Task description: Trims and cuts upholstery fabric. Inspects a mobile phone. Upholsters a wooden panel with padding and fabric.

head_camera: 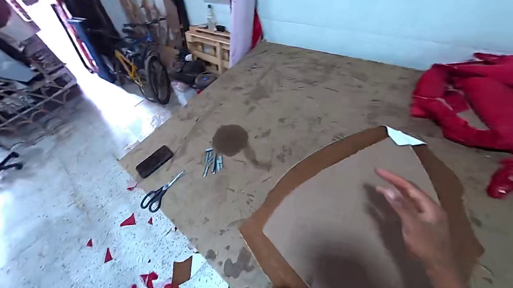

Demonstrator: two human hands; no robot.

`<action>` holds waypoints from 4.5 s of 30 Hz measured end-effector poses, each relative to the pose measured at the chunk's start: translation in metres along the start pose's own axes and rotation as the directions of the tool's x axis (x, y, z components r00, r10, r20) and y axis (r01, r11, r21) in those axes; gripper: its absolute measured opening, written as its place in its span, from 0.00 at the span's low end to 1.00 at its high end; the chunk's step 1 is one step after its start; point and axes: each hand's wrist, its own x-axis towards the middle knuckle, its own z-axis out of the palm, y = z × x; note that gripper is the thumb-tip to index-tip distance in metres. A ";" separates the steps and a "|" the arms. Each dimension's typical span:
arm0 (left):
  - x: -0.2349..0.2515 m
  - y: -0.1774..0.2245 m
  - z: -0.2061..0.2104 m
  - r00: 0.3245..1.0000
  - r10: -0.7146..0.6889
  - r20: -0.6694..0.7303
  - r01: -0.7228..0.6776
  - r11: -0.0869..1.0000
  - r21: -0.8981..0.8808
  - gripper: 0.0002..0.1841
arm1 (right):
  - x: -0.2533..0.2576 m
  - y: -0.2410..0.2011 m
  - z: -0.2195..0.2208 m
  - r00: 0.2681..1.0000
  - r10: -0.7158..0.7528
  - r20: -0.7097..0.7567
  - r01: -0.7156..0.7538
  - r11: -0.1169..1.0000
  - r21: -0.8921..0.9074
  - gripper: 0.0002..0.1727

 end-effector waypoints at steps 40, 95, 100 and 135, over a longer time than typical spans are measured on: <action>0.158 0.116 0.171 0.872 -0.310 0.378 -0.140 0.582 0.801 0.47 | -0.347 0.030 -0.084 0.384 0.897 0.219 -0.908 0.409 -0.085 0.30; 0.136 0.062 0.124 0.922 0.097 0.375 -0.301 0.790 0.535 0.35 | -0.302 -0.085 -0.075 0.520 0.846 -0.119 -0.788 0.421 -0.449 0.25; 0.139 0.052 0.118 0.910 0.111 0.399 -0.312 0.817 0.485 0.30 | -0.289 -0.084 -0.064 0.472 0.868 -0.154 -0.799 0.347 -0.491 0.23; 0.071 -0.033 0.110 0.595 0.653 0.468 -0.804 0.486 0.343 0.14 | -0.347 -0.041 0.068 0.132 0.968 -0.215 -0.610 0.250 0.752 0.35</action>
